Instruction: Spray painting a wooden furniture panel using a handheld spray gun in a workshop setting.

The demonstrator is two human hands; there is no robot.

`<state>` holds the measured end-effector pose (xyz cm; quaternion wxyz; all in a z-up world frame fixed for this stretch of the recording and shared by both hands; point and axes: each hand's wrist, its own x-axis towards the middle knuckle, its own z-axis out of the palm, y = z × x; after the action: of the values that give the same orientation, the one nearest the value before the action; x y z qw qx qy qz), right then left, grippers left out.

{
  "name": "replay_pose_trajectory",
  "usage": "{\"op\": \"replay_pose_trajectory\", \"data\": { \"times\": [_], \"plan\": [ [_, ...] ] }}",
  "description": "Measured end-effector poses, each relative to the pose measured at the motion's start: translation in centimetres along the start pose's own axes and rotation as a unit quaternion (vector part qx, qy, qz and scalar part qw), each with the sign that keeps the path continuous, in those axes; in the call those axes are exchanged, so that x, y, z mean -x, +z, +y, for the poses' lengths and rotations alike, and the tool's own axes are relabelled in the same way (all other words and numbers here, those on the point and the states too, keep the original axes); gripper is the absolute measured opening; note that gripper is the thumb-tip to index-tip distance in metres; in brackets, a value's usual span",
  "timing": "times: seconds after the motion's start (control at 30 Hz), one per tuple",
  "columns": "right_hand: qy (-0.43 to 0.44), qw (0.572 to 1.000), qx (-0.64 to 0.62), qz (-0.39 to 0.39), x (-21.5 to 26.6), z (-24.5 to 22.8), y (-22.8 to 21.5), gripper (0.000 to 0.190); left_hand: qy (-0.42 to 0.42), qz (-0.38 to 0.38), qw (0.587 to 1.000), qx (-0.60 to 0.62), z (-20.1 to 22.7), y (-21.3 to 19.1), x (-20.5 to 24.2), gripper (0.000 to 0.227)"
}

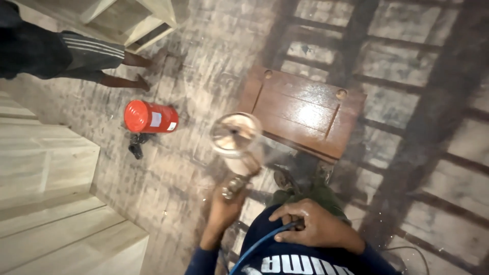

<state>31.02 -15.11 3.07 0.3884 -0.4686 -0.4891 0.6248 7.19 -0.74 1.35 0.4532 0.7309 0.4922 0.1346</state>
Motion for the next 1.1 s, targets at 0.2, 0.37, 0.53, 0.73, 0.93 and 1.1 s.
{"op": "replay_pose_trajectory", "data": {
  "times": [0.2, 0.37, 0.53, 0.73, 0.93, 1.1],
  "plan": [
    [0.010, 1.000, -0.012, 0.011, 0.3, 0.0, 0.7, 0.041, -0.063, -0.182, 0.972, 0.132, 5.8, 3.3, -0.3, 0.026],
    [-0.025, 0.999, -0.015, 0.025, 0.1, 0.4, 0.8, 0.040, -0.037, -0.124, 0.986, 0.101, 2.8, 1.5, -1.1, 0.024],
    [-0.050, 0.998, -0.008, 0.022, -0.6, 0.6, 0.7, 0.039, -0.047, -0.004, 0.995, 0.087, -2.9, -3.5, -2.0, 0.027],
    [-0.067, 0.997, -0.008, 0.020, -0.9, 0.1, 0.6, 0.039, -0.013, 0.084, 0.996, 0.006, -0.8, -7.9, -2.9, 0.034],
    [-0.041, 0.999, -0.007, 0.014, -0.9, -0.4, 0.8, 0.040, -0.085, 0.164, 0.982, -0.027, 0.7, -6.2, -1.0, 0.041],
    [-0.023, 0.999, 0.026, 0.001, -0.7, -0.4, 1.1, 0.042, 0.033, -0.013, 0.999, -0.009, 1.0, -1.3, 0.9, 0.022]
  ]
}}
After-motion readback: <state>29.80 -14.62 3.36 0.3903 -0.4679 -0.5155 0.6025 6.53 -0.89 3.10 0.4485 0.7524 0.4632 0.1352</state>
